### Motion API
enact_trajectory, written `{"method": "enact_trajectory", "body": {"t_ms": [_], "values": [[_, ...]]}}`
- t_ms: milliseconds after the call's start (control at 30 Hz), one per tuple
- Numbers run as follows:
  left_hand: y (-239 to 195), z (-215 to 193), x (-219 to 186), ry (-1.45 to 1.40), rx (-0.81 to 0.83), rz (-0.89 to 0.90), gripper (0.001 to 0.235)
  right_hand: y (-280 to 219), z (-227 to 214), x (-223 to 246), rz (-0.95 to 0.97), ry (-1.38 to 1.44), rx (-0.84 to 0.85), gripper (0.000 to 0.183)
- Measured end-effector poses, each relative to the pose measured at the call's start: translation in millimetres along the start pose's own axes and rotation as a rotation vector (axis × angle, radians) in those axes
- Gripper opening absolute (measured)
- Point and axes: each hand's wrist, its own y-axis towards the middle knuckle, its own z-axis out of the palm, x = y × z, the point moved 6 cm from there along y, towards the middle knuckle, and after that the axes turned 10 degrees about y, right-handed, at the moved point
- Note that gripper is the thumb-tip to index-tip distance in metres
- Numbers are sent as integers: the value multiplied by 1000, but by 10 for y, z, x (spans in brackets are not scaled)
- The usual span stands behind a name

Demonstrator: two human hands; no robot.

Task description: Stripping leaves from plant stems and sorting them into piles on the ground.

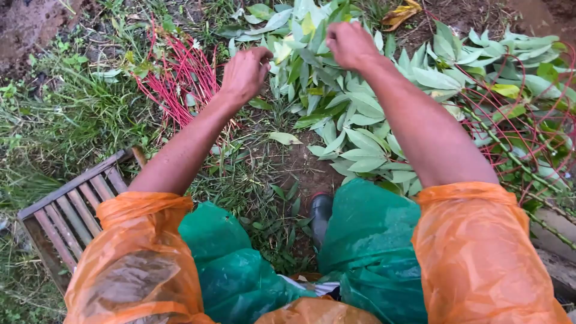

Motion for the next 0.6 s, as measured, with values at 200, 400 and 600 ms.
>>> {"method": "enact_trajectory", "body": {"t_ms": [200,400,600], "values": [[21,170,158,-177,-25,3,26,263,173,-352,-173,-385,-161,32],[27,405,87,-264,55,-113,55,-221,565,308,250,-10,143,38],[-16,646,48,-253,373,-337,85,248,563,23,-319,-304,-428,30]]}}
